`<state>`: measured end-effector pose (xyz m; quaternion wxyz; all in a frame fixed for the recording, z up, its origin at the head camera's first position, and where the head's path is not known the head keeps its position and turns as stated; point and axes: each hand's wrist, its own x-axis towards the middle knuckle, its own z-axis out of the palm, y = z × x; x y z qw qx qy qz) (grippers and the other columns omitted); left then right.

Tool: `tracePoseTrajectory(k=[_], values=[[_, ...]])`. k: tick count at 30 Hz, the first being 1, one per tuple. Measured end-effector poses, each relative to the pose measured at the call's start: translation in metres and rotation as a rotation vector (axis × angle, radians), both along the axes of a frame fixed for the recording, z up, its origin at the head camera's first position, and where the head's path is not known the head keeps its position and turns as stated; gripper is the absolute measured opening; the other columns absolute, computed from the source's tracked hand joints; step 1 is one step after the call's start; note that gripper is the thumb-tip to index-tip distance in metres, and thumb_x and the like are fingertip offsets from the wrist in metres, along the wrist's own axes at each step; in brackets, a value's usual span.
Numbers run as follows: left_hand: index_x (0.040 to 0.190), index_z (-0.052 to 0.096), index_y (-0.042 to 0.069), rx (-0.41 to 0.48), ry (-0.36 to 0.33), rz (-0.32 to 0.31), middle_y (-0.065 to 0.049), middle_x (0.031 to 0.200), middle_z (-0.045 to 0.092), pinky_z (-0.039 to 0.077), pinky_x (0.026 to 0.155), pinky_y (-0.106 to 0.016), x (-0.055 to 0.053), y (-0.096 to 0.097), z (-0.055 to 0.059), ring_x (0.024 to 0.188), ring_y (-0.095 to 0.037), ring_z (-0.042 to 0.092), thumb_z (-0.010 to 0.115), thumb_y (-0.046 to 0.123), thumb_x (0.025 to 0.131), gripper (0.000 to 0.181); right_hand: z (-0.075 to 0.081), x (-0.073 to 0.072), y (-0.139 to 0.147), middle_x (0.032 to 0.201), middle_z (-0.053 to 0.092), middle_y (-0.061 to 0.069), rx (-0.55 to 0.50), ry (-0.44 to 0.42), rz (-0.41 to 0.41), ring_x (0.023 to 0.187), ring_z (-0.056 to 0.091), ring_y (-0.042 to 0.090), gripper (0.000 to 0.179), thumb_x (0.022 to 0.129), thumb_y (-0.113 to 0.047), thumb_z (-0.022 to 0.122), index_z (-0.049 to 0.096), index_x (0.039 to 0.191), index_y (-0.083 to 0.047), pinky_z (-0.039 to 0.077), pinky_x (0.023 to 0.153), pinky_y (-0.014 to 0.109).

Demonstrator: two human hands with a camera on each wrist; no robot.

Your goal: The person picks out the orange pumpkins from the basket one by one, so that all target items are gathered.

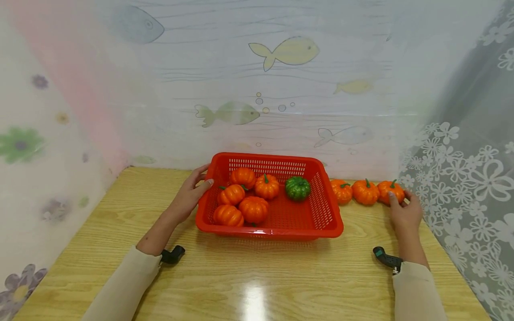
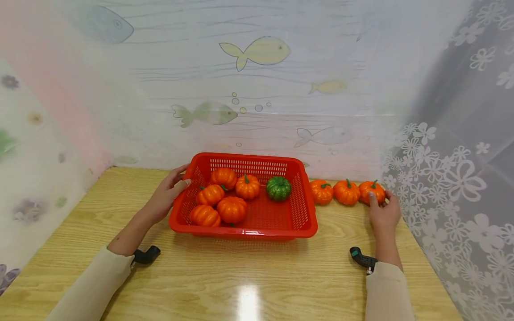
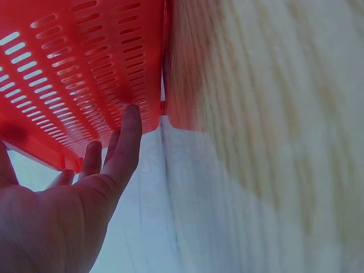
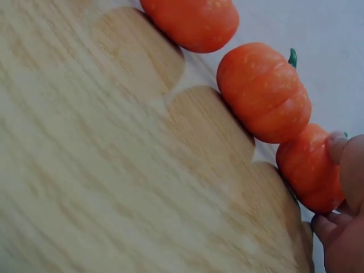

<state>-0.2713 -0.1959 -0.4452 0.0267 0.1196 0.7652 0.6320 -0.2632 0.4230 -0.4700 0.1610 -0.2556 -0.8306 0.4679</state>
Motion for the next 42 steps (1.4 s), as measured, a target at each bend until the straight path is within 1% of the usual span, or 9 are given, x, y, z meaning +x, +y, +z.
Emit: tracePoseTrajectory(k=[8, 12, 16, 20, 23, 27, 30, 36, 42], values=[[0.168, 0.031, 0.02, -0.002, 0.005, 0.005, -0.02, 0.154, 0.048, 0.061, 0.095, -0.04, -0.001, 0.0, -0.001, 0.132, -0.042, 0.057, 0.057, 0.032, 0.11, 0.064, -0.007, -0.003, 0.0, 0.169, 0.027, 0.029, 0.101, 0.035, 0.023, 0.152, 0.035, 0.048, 0.072, 0.112, -0.04, 0.043, 0.024, 0.166, 0.003, 0.033, 0.123, 0.057], [0.167, 0.031, 0.02, 0.003, 0.005, 0.003, -0.021, 0.153, 0.048, 0.061, 0.095, -0.039, -0.001, 0.0, -0.001, 0.132, -0.042, 0.057, 0.057, 0.032, 0.11, 0.064, -0.009, -0.005, 0.0, 0.168, 0.027, 0.032, 0.128, 0.068, 0.029, 0.151, 0.034, 0.051, 0.071, 0.113, -0.037, 0.043, 0.023, 0.165, 0.005, 0.032, 0.123, 0.058], [0.167, 0.031, 0.019, 0.008, 0.011, 0.001, -0.021, 0.152, 0.049, 0.061, 0.093, -0.038, -0.001, -0.001, -0.001, 0.131, -0.042, 0.058, 0.056, 0.031, 0.11, 0.064, -0.01, -0.005, 0.0, 0.167, 0.028, 0.033, 0.128, 0.083, 0.03, 0.152, 0.034, 0.049, 0.072, 0.112, -0.038, 0.043, 0.022, 0.165, 0.006, 0.032, 0.123, 0.057], [0.167, 0.031, 0.019, 0.018, 0.013, -0.005, -0.022, 0.151, 0.05, 0.062, 0.091, -0.034, -0.001, -0.001, 0.0, 0.129, -0.042, 0.058, 0.056, 0.03, 0.111, 0.063, -0.005, -0.004, -0.002, 0.168, 0.028, 0.029, 0.123, 0.098, 0.027, 0.153, 0.033, 0.047, 0.076, 0.111, -0.044, 0.044, 0.022, 0.166, 0.004, 0.03, 0.125, 0.058], [0.168, 0.03, 0.02, 0.023, 0.011, -0.013, -0.022, 0.15, 0.05, 0.061, 0.09, -0.031, 0.0, -0.001, 0.0, 0.129, -0.041, 0.058, 0.056, 0.031, 0.111, 0.063, 0.004, -0.002, -0.007, 0.169, 0.029, 0.026, 0.144, 0.14, 0.018, 0.153, 0.032, 0.047, 0.076, 0.11, -0.045, 0.047, 0.025, 0.166, 0.001, 0.029, 0.125, 0.059], [0.168, 0.029, 0.02, 0.026, 0.008, -0.019, -0.021, 0.15, 0.049, 0.061, 0.091, -0.031, 0.0, -0.001, 0.0, 0.13, -0.041, 0.057, 0.055, 0.031, 0.112, 0.063, 0.021, -0.001, -0.015, 0.162, 0.041, 0.026, 0.203, 0.245, 0.006, 0.147, 0.039, 0.049, 0.071, 0.108, -0.039, 0.052, 0.034, 0.163, 0.002, 0.031, 0.123, 0.06], [0.168, 0.03, 0.02, 0.022, 0.01, -0.016, -0.021, 0.15, 0.05, 0.061, 0.091, -0.031, -0.001, 0.0, 0.0, 0.13, -0.04, 0.057, 0.055, 0.032, 0.111, 0.063, 0.037, -0.001, -0.022, 0.156, 0.048, 0.024, 0.238, 0.308, 0.017, 0.144, 0.042, 0.047, 0.067, 0.107, -0.036, 0.055, 0.039, 0.161, 0.001, 0.031, 0.123, 0.058], [0.168, 0.03, 0.02, 0.015, 0.008, -0.012, -0.021, 0.15, 0.05, 0.061, 0.091, -0.032, -0.002, -0.001, 0.0, 0.13, -0.04, 0.058, 0.055, 0.032, 0.111, 0.063, 0.071, 0.005, -0.044, 0.152, 0.053, 0.02, 0.319, 0.375, 0.098, 0.142, 0.044, 0.043, 0.064, 0.107, -0.035, 0.059, 0.042, 0.16, -0.002, 0.033, 0.123, 0.053], [0.168, 0.03, 0.02, 0.017, 0.006, -0.01, -0.021, 0.149, 0.051, 0.061, 0.091, -0.032, -0.002, 0.0, 0.001, 0.129, -0.04, 0.058, 0.055, 0.031, 0.111, 0.062, 0.091, 0.009, -0.069, 0.146, 0.058, 0.023, 0.372, 0.477, 0.21, 0.141, 0.047, 0.043, 0.057, 0.106, -0.025, 0.064, 0.049, 0.155, 0.0, 0.035, 0.123, 0.05]])
